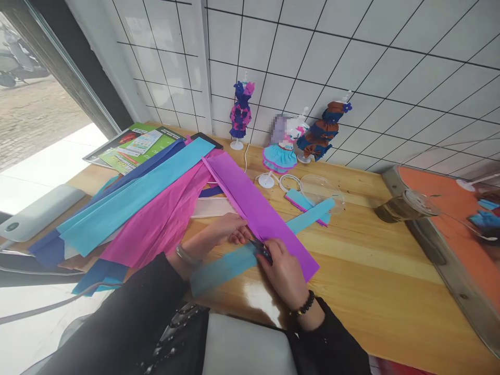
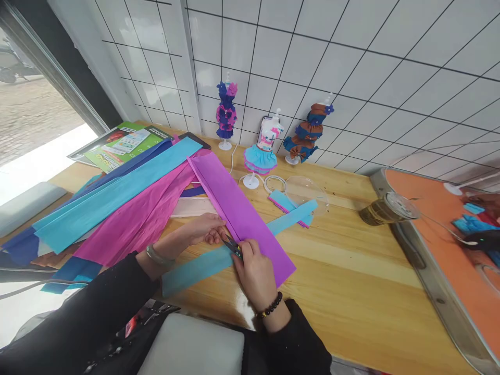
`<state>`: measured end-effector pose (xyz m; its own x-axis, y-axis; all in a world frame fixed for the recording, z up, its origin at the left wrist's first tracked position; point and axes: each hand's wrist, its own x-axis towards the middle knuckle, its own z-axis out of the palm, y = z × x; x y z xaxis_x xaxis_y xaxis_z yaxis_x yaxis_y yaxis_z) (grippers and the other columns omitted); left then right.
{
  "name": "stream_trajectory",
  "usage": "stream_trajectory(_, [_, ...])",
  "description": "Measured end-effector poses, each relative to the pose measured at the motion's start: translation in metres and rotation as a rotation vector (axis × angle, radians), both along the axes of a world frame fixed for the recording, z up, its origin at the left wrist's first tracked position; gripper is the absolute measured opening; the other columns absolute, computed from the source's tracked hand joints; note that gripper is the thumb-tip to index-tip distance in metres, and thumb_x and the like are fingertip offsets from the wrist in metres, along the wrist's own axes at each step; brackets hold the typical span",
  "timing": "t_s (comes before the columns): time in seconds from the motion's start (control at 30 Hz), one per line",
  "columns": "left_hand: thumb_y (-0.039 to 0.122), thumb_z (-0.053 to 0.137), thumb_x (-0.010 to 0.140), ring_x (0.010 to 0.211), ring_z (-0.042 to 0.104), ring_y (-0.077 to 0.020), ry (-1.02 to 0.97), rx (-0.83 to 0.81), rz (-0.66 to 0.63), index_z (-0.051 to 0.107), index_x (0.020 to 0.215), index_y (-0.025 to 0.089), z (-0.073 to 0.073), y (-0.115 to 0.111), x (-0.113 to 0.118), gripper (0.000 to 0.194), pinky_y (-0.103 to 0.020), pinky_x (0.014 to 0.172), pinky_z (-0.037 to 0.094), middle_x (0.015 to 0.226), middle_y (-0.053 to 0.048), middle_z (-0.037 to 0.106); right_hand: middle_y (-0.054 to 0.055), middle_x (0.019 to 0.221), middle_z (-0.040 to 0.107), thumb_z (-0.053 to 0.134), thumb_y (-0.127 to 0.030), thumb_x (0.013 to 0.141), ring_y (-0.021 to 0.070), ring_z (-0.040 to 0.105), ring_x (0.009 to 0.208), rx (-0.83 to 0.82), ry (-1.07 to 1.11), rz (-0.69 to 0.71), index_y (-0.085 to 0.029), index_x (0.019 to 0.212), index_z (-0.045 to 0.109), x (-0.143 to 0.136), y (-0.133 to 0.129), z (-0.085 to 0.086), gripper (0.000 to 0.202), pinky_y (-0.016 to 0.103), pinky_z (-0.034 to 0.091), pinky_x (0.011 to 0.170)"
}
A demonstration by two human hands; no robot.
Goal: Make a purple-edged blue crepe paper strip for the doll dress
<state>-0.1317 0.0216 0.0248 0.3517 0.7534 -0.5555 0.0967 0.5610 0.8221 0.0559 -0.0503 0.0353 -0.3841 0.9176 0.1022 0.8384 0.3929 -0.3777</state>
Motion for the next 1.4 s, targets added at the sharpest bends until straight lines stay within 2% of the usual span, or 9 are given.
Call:
stream_trajectory(0.2, [0.032,0.049,0.075,0.043,0.053,-0.0098,0.031,0.012,0.010,0.061,0.063,0.012,-0.005,0.002,0.002,0.026,-0.019,0.040,0.037,0.053,-0.003,0.060,0.008,0.100,0.058,0.040,-0.027,0.087,0.0153,0.058,0.069,0.131,-0.187,0.011,-0.017,0.099,0.054,-0.003,0.003,-0.004,0.021,0.025,0.039,0.052])
stream_trajectory(0.37, [0.032,0.050,0.073,0.043,0.052,-0.0088,0.018,0.054,-0.003,0.058,0.063,0.013,-0.001,0.002,0.000,0.023,-0.018,0.040,0.038,0.053,-0.002,0.059,0.006,0.089,0.061,0.042,-0.022,0.085,0.0154,0.057,0.064,0.101,-0.200,-0.019,-0.018,0.096,0.056,-0.009,0.004,-0.007,0.018,0.025,0.036,0.051])
stream_trajectory(0.5, [0.030,0.051,0.073,0.038,0.049,-0.0069,0.037,0.061,-0.009,0.056,0.065,0.012,-0.003,0.007,-0.005,0.020,-0.017,0.037,0.035,0.054,-0.001,0.058,0.006,0.088,0.063,0.043,-0.019,0.083,0.0177,0.058,0.075,-0.029,-0.016,-0.057,-0.017,0.097,0.056,-0.010,0.006,-0.004,0.018,0.025,0.039,0.062])
stream_trajectory(0.6, [0.029,0.053,0.071,0.038,0.050,-0.0071,0.068,0.068,0.020,0.054,0.070,0.013,-0.004,0.013,-0.012,0.016,-0.018,0.036,0.036,0.060,-0.001,0.060,0.007,0.088,0.063,0.044,-0.030,0.085,0.0189,0.058,0.079,-0.141,0.183,-0.097,-0.017,0.096,0.056,-0.008,0.010,0.002,0.021,0.027,0.040,0.068])
stream_trajectory(0.8, [0.034,0.057,0.070,0.044,0.056,-0.0082,0.069,0.064,0.069,0.051,0.082,0.016,0.002,0.015,-0.018,0.023,-0.017,0.038,0.038,0.080,-0.003,0.065,0.003,0.071,0.060,0.036,-0.046,0.086,0.0157,0.052,0.066,-0.376,0.433,-0.114,-0.017,0.080,0.056,-0.003,0.018,0.011,0.036,0.025,0.037,0.061])
stream_trajectory(0.93, [0.036,0.059,0.070,0.042,0.056,-0.0096,0.127,0.055,0.062,0.051,0.077,0.015,0.006,0.014,-0.013,0.024,-0.017,0.038,0.039,0.064,-0.002,0.064,-0.002,0.056,0.044,0.028,-0.050,0.088,0.0118,0.041,0.053,-0.482,0.512,-0.147,-0.019,0.065,0.044,-0.003,0.019,0.009,0.041,0.024,0.032,0.051])
stream_trajectory(1.07, [0.026,0.059,0.068,0.040,0.055,-0.0120,0.176,0.064,0.027,0.052,0.074,0.014,0.004,0.013,-0.007,0.015,-0.018,0.039,0.041,0.044,0.002,0.055,-0.004,0.055,0.038,0.030,-0.052,0.086,0.0094,0.034,0.047,-0.596,0.590,-0.177,-0.020,0.069,0.043,-0.002,0.018,0.005,0.039,0.023,0.027,0.043])
stream_trajectory(1.3, [0.024,0.059,0.067,0.042,0.056,-0.0120,0.153,0.063,0.013,0.054,0.080,0.015,0.002,0.011,-0.011,0.017,-0.019,0.041,0.043,0.044,0.001,0.056,-0.009,0.042,0.026,0.033,-0.053,0.083,0.0053,0.020,0.034,-0.985,0.719,-0.276,-0.020,0.062,0.039,0.000,0.017,0.007,0.039,0.020,0.016,0.034])
stream_trajectory(1.4, [0.025,0.061,0.066,0.043,0.056,-0.0115,0.100,0.072,0.005,0.056,0.080,0.014,-0.001,0.011,-0.014,0.019,-0.019,0.041,0.042,0.046,0.000,0.057,-0.010,0.037,0.027,0.032,-0.052,0.083,0.0053,0.022,0.030,-1.019,0.736,-0.264,-0.020,0.060,0.040,0.000,0.017,0.009,0.041,0.019,0.019,0.031])
